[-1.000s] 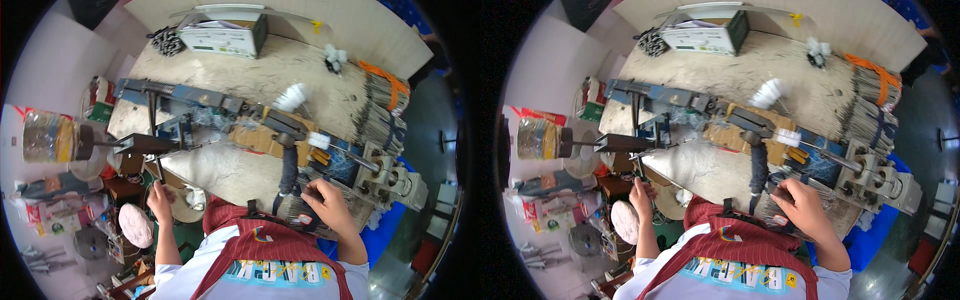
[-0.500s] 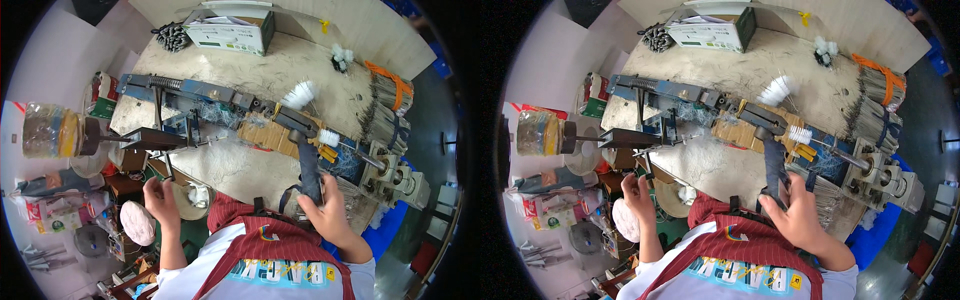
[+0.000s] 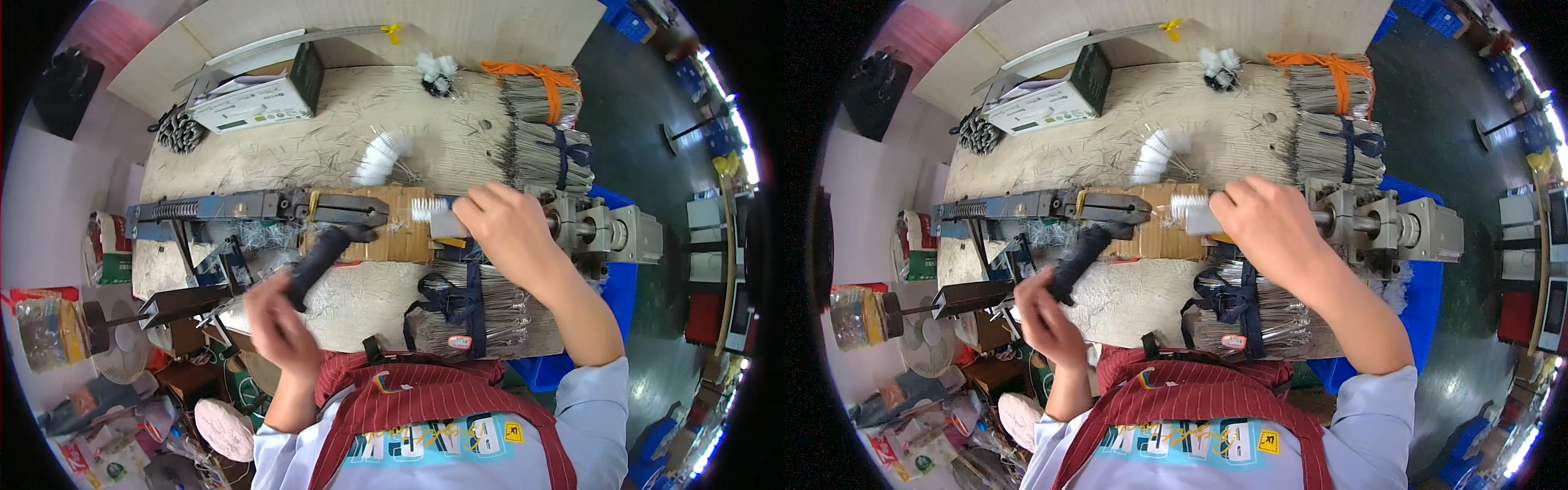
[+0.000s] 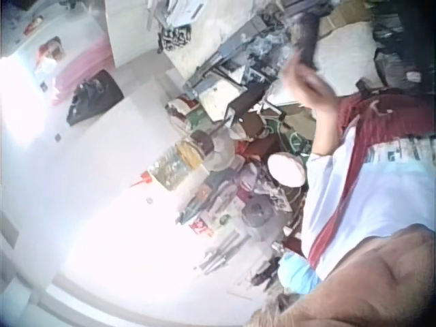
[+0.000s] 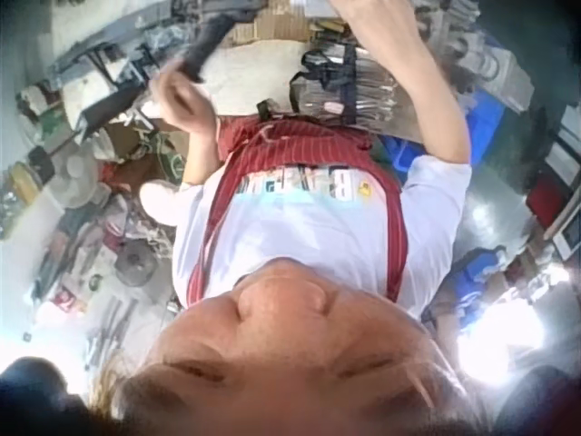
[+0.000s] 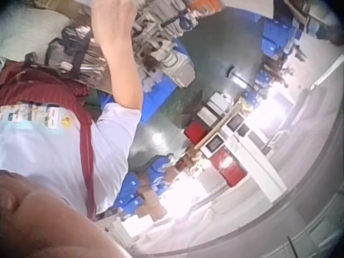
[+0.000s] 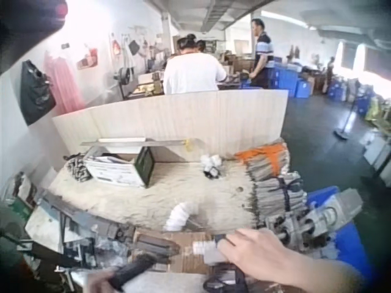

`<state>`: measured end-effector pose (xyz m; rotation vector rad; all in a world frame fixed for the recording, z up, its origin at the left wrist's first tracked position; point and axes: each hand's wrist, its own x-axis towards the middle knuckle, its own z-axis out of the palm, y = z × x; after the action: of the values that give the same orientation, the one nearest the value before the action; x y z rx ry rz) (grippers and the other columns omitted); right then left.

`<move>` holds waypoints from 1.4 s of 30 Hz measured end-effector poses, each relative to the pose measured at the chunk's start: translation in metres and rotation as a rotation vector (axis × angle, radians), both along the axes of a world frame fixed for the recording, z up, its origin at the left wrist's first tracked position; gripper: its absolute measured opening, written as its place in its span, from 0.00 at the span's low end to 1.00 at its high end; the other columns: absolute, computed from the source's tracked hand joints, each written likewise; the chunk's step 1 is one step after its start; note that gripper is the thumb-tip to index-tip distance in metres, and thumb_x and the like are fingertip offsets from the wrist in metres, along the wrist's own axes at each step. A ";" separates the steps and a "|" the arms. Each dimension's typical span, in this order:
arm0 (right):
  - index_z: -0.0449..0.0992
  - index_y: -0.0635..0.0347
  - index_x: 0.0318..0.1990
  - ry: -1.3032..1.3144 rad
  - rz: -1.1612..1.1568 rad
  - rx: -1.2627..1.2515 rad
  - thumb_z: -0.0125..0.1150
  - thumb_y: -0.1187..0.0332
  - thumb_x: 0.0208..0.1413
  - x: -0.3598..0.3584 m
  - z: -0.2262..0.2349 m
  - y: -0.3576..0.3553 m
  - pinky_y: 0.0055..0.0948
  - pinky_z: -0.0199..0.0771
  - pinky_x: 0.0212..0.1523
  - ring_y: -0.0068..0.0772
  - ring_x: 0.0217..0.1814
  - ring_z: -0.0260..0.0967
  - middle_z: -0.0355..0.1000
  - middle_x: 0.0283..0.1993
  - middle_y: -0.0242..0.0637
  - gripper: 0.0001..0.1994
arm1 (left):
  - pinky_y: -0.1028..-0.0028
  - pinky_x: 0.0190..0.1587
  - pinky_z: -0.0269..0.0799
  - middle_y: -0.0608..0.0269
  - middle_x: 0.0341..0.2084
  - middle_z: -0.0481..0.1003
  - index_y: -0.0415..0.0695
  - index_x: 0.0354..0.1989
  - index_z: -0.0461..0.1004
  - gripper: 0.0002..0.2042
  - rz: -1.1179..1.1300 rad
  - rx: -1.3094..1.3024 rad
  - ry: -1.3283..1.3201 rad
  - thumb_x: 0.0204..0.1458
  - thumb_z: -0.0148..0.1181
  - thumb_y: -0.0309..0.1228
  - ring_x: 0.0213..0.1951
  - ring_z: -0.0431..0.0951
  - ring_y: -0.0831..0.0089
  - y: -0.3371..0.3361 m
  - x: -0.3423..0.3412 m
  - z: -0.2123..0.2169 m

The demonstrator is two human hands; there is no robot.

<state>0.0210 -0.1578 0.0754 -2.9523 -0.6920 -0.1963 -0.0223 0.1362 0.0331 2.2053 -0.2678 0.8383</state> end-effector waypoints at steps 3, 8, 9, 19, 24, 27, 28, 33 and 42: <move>0.75 0.61 0.29 -0.007 0.001 0.017 0.58 0.74 0.45 0.022 -0.009 -0.002 0.36 0.78 0.33 0.41 0.39 0.76 0.75 0.31 0.41 0.03 | 0.74 0.31 0.74 0.56 0.34 0.75 0.34 0.44 0.70 0.10 -0.074 -0.794 0.571 0.65 0.45 0.28 0.30 0.78 0.71 0.019 -0.004 -0.034; 0.78 0.62 0.28 0.167 -0.041 0.039 0.54 0.77 0.47 0.082 -0.042 0.029 0.41 0.78 0.34 0.46 0.37 0.78 0.76 0.31 0.46 0.05 | 0.75 0.31 0.74 0.57 0.33 0.74 0.34 0.48 0.67 0.12 -0.176 -0.759 0.813 0.66 0.46 0.31 0.29 0.78 0.73 0.019 -0.006 -0.066; 0.78 0.62 0.29 0.174 -0.061 0.059 0.54 0.77 0.47 0.087 -0.043 0.036 0.42 0.78 0.34 0.47 0.37 0.77 0.76 0.31 0.46 0.05 | 0.75 0.32 0.74 0.57 0.33 0.74 0.34 0.48 0.68 0.12 -0.180 -0.708 0.826 0.65 0.46 0.31 0.29 0.78 0.73 0.019 -0.005 -0.066; 0.70 0.60 0.29 0.140 -0.180 0.453 0.62 0.72 0.49 -0.045 0.012 -0.024 0.40 0.69 0.31 0.46 0.31 0.71 0.69 0.26 0.41 0.06 | 0.67 0.44 0.70 0.51 0.41 0.74 0.36 0.45 0.72 0.12 -0.308 -0.068 0.344 0.52 0.55 0.15 0.41 0.74 0.61 -0.019 -0.011 -0.036; 0.69 0.60 0.27 0.508 -0.352 0.325 0.63 0.62 0.52 -0.117 -0.009 -0.072 0.43 0.70 0.33 0.46 0.32 0.73 0.72 0.27 0.41 0.12 | 0.64 0.49 0.69 0.51 0.38 0.76 0.36 0.40 0.73 0.09 -0.438 -0.075 0.358 0.50 0.55 0.14 0.41 0.75 0.59 -0.036 -0.010 -0.035; 0.70 0.62 0.28 0.518 -0.357 0.438 0.62 0.60 0.54 -0.142 -0.037 -0.069 0.43 0.69 0.35 0.50 0.33 0.71 0.71 0.27 0.42 0.14 | 0.67 0.47 0.69 0.52 0.36 0.76 0.36 0.37 0.73 0.07 -0.449 -0.104 0.430 0.52 0.54 0.15 0.39 0.76 0.60 -0.044 -0.006 -0.031; 0.70 0.62 0.29 0.517 -0.385 0.465 0.62 0.61 0.54 -0.144 -0.040 -0.068 0.43 0.70 0.34 0.51 0.32 0.71 0.71 0.27 0.43 0.13 | 0.68 0.46 0.70 0.52 0.36 0.76 0.36 0.37 0.73 0.06 -0.450 -0.106 0.443 0.52 0.54 0.15 0.39 0.76 0.61 -0.046 -0.006 -0.028; 0.70 0.61 0.29 0.361 -0.423 0.418 0.61 0.69 0.53 -0.149 -0.025 -0.081 0.42 0.69 0.32 0.51 0.32 0.70 0.70 0.27 0.43 0.07 | 0.68 0.43 0.70 0.52 0.35 0.76 0.35 0.37 0.74 0.07 -0.580 -0.002 0.441 0.50 0.56 0.14 0.39 0.76 0.59 -0.059 -0.004 -0.013; 0.71 0.60 0.31 -0.002 -0.135 0.501 0.64 0.76 0.40 -0.101 0.048 -0.075 0.38 0.70 0.31 0.46 0.30 0.71 0.70 0.27 0.37 0.10 | 0.68 0.41 0.73 0.50 0.34 0.76 0.35 0.48 0.72 0.12 -1.008 -0.069 0.710 0.57 0.55 0.24 0.37 0.77 0.58 -0.122 0.011 0.032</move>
<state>-0.0804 -0.2326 0.1237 -2.5137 -0.3716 -0.3291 -0.0115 0.0144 0.0649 1.7953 -0.8552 -0.4626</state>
